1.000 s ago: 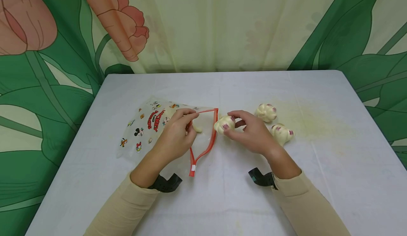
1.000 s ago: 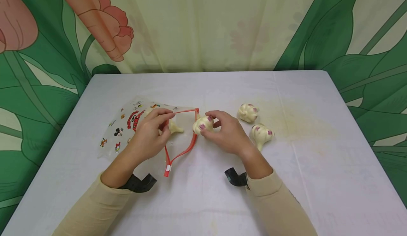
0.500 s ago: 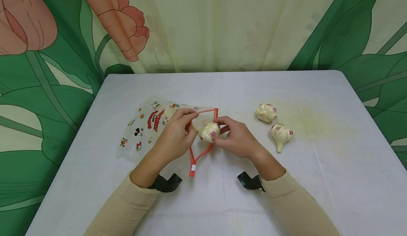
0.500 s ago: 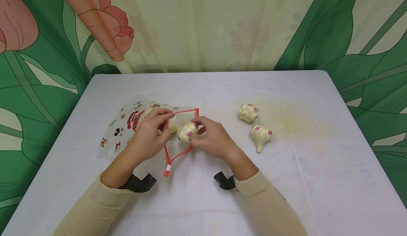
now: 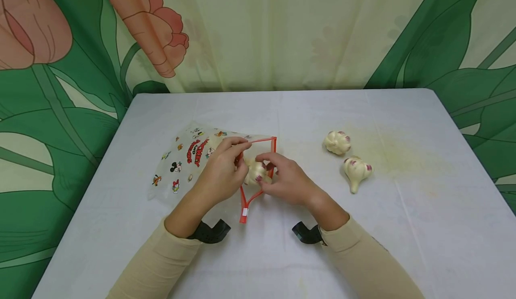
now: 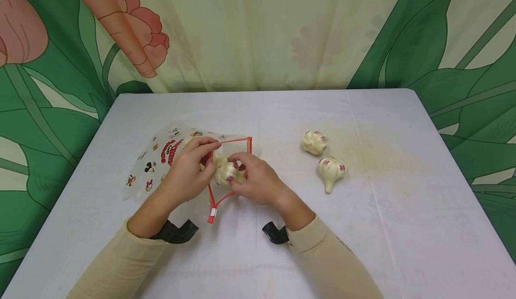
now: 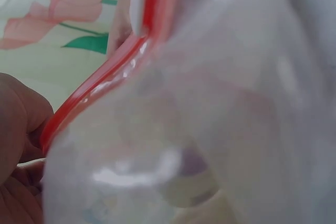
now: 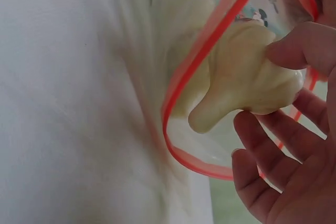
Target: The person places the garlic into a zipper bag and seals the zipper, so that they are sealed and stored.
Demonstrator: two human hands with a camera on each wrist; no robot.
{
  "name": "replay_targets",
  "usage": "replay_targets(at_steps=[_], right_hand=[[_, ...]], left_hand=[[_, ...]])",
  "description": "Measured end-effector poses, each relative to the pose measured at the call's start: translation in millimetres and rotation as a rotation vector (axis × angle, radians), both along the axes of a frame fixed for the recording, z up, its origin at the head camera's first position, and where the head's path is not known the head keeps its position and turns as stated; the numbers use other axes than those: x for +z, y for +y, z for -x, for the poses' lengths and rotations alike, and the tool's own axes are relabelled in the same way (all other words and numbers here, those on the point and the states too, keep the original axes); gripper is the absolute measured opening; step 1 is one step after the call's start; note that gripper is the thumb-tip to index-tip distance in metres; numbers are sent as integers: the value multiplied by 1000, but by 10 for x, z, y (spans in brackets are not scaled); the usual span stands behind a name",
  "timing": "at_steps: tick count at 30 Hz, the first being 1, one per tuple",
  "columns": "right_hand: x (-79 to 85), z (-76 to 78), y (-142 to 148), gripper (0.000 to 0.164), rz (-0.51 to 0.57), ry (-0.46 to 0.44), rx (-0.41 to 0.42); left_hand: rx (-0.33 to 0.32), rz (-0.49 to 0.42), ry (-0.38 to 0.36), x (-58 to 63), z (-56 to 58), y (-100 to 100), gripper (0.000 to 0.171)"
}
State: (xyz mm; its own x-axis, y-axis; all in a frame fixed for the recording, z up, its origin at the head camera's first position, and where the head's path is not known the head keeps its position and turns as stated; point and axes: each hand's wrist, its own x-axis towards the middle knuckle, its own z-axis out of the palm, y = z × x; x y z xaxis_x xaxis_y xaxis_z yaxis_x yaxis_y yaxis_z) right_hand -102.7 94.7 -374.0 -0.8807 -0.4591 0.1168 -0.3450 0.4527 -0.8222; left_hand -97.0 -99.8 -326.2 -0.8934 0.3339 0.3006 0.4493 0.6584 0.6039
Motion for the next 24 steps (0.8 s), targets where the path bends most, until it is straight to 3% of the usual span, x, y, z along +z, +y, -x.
replay_targets(at_steps=[9,24], right_hand=[[-58,25,-59,46,-22,54,86],[-83,94,-129,37,-132,-40,105]], left_hand=[[-1,-13,16,6,2,-6,37],[3,-5,-1,8,-11,-14,37]])
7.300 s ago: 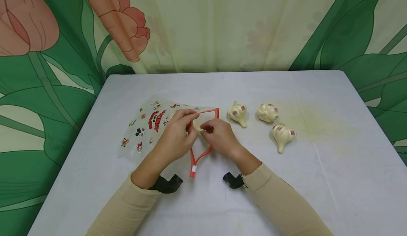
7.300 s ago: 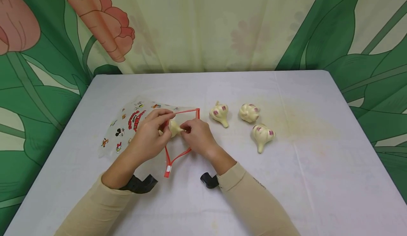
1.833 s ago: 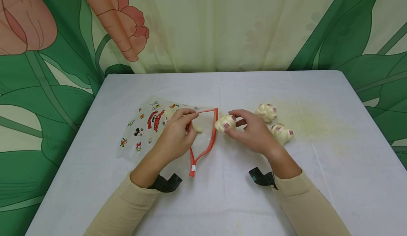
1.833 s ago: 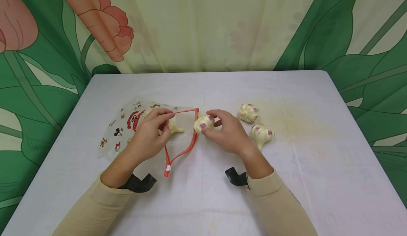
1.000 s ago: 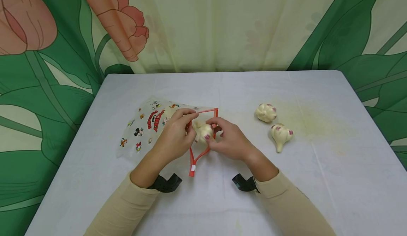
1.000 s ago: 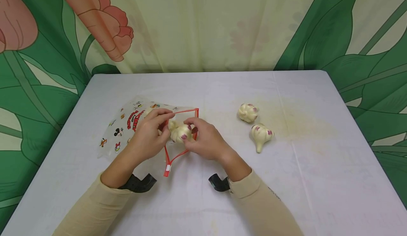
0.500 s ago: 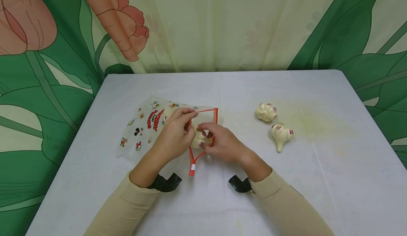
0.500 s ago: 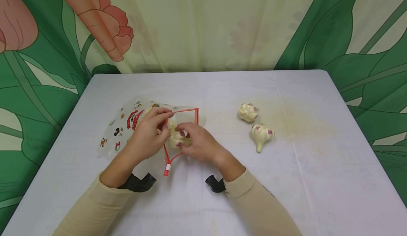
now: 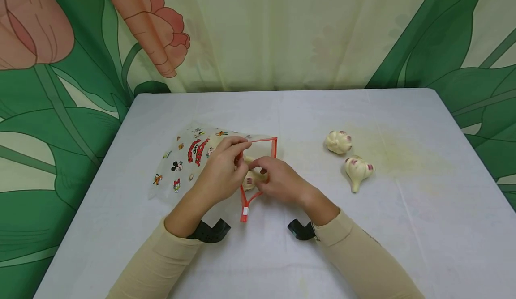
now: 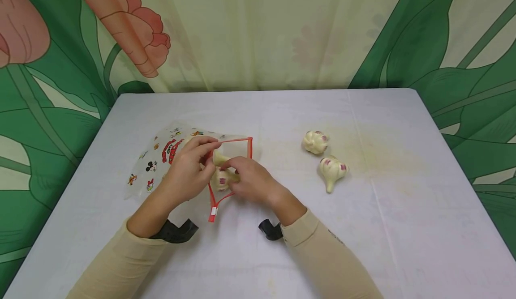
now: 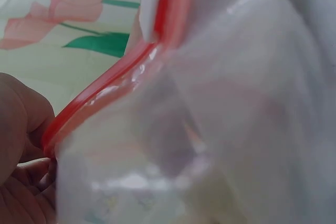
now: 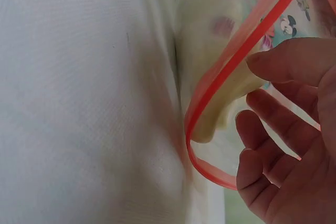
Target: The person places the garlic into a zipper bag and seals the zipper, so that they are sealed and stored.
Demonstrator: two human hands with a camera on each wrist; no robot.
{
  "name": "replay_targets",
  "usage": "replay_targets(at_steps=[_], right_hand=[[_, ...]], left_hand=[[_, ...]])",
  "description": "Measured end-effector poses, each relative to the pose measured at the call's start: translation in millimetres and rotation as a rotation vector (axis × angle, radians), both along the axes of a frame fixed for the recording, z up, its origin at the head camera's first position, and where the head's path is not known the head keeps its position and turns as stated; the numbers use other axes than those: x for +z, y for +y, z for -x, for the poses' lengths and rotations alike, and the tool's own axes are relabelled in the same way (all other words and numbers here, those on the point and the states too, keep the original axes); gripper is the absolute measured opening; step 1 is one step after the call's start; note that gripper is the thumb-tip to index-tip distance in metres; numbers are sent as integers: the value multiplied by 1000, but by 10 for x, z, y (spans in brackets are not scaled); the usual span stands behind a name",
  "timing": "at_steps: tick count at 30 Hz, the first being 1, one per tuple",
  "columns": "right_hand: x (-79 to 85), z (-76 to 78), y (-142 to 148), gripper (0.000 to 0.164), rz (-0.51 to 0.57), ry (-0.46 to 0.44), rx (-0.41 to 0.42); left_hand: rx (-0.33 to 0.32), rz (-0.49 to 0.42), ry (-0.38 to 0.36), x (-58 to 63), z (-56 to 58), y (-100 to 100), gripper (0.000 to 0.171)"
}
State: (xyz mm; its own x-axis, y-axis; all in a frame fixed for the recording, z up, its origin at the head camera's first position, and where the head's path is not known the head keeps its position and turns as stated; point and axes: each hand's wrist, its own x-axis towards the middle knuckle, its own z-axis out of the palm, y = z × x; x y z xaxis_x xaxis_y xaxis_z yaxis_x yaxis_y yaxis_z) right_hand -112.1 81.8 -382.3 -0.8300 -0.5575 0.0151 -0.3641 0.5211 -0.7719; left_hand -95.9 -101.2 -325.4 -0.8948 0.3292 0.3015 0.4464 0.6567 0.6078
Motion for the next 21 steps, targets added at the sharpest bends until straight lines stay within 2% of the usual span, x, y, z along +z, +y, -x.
replay_targets(at_steps=[7,14,21], right_hand=[[-27,9,-25,35,-56,-28,-66],[-68,59,-78,34,-131,-10,-98],[-106,86,-106,33,-166,-32,-136]], left_hand=[[5,11,-10,-9,-1,0,37],[3,5,-15,-5,-4,3,38],[8,2,-25,-15,-1,5,38]])
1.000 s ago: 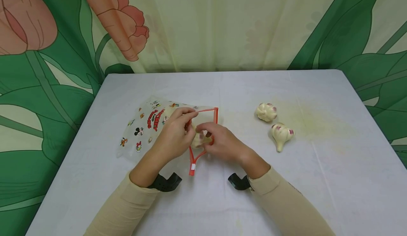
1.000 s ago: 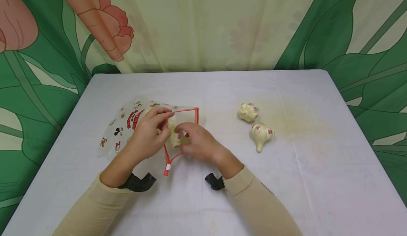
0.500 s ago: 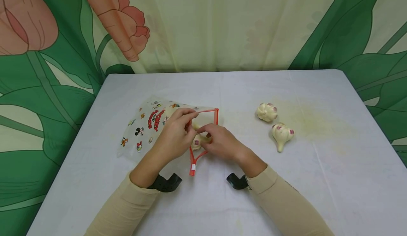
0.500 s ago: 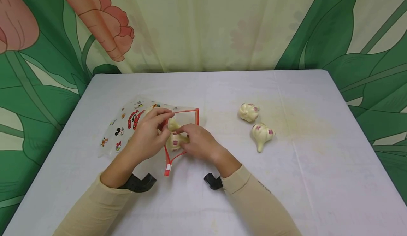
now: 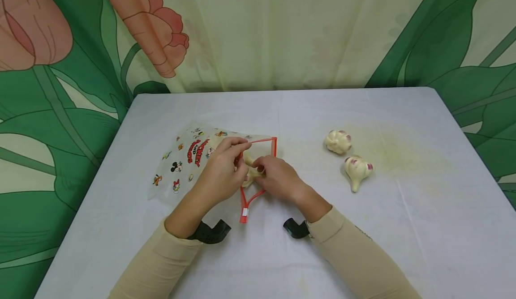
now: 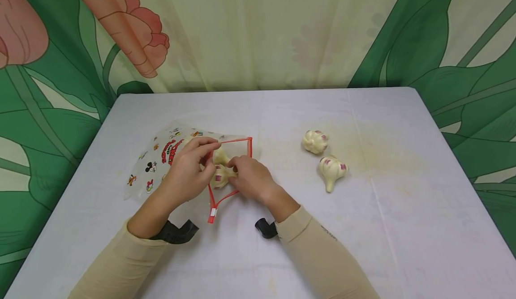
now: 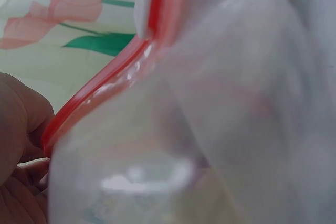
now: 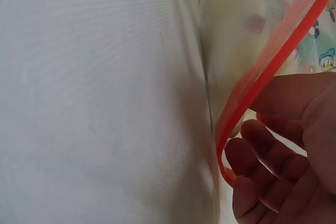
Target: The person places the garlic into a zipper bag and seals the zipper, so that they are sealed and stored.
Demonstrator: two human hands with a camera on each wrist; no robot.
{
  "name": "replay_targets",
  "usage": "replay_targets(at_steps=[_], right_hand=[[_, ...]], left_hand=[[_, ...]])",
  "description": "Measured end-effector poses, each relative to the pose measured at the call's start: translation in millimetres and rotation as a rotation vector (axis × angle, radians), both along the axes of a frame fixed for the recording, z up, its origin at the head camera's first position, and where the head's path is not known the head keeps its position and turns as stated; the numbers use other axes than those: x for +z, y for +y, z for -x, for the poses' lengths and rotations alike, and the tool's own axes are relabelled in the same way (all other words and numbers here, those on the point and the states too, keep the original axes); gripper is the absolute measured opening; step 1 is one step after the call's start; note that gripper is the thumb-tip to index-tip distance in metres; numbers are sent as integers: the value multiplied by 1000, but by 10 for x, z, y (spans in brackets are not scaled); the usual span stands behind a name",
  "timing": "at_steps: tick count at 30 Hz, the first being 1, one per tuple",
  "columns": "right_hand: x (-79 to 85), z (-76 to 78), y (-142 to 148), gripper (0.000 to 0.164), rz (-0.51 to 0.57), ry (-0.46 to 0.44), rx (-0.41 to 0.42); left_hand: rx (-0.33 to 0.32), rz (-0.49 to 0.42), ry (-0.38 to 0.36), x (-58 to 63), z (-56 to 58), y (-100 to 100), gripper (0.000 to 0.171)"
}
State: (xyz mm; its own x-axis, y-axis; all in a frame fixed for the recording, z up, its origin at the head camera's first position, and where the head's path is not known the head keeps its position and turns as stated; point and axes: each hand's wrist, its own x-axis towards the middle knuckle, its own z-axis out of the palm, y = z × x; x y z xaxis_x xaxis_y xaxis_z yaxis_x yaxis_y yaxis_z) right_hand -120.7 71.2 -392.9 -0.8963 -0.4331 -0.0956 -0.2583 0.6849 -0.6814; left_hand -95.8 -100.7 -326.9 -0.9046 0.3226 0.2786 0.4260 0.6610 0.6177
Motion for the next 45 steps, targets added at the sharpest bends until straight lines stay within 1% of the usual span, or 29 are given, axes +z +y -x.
replay_targets(at_steps=[5,12,18,21,28,31,37,42,45], right_hand=[[-15,10,-23,31,-5,-12,-29],[5,18,-104,28,11,-19,-76],[1,18,-135,24,29,2,-78],[3,13,-139,23,55,-30,-69],[14,-10,-130,27,121,-149,-43],[13,-9,-106,28,150,-168,-34],[51,-2,-9,32,214,-188,-48],[131,-29,158,38,230,-147,-29],[183,-56,292,42,261,-128,-20]], left_hand=[[4,1,-11,1,-3,0,38],[2,-6,6,-11,-2,3,37],[3,-12,6,-18,-4,-1,38],[2,-13,4,-19,-5,-3,38],[9,-5,-8,-15,-9,-2,38],[7,-6,-9,-18,-8,-4,39],[6,-9,-10,-21,-8,-9,40],[5,-10,-9,-18,-7,-5,39],[6,-7,-11,-13,-4,-1,39]])
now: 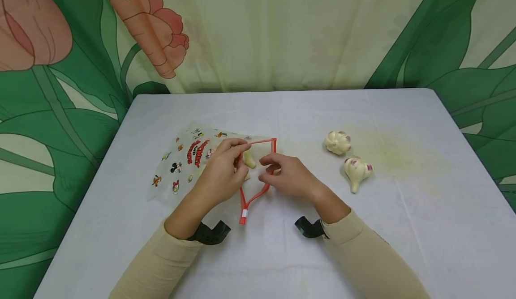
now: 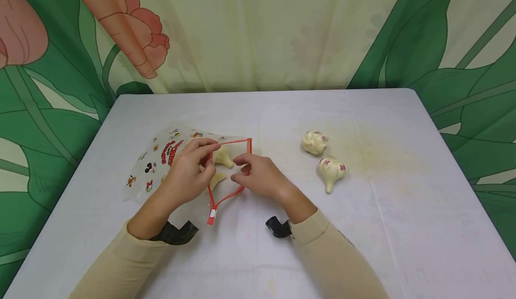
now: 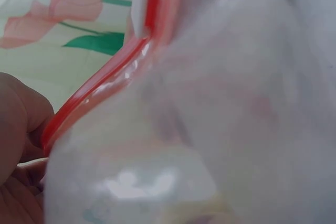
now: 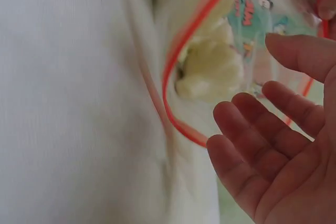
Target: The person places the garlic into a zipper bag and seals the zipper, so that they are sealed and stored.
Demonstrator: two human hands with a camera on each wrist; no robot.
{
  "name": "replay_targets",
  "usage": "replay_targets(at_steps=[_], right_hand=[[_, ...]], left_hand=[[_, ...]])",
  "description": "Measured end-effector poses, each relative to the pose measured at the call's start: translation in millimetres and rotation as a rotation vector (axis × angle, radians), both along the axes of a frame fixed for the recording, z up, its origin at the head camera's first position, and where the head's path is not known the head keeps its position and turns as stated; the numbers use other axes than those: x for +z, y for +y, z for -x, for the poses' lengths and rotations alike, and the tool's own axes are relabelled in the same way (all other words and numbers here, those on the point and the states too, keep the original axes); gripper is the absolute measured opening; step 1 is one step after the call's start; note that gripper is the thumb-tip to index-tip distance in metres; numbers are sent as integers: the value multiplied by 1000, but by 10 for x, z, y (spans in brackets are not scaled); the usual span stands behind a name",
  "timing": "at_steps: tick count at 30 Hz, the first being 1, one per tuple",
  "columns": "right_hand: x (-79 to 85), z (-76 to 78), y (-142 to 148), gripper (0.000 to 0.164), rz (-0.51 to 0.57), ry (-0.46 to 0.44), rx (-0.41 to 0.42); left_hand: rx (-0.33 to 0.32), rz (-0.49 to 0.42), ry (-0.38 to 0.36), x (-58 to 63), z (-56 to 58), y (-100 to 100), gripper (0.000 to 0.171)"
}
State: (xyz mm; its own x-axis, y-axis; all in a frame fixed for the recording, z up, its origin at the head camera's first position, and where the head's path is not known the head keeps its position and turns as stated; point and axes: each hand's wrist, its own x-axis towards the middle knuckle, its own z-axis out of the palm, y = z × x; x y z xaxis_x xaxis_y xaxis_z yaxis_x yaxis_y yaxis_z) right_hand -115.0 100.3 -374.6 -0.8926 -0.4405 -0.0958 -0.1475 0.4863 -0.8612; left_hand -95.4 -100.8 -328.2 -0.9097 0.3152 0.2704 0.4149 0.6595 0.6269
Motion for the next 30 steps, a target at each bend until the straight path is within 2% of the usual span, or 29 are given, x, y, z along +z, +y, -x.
replay_targets(at_steps=[7,20,24,30], right_hand=[[74,-55,265,47,13,50,-9],[155,-136,809,49,-139,151,-112],[183,-198,966,46,-178,191,-161],[161,-292,1131,42,-179,322,-270]], left_hand=[[4,11,-8,10,-5,0,38],[-11,-11,8,3,3,0,39],[-10,-10,4,8,-2,1,38],[-1,-10,-16,6,-13,2,39]])
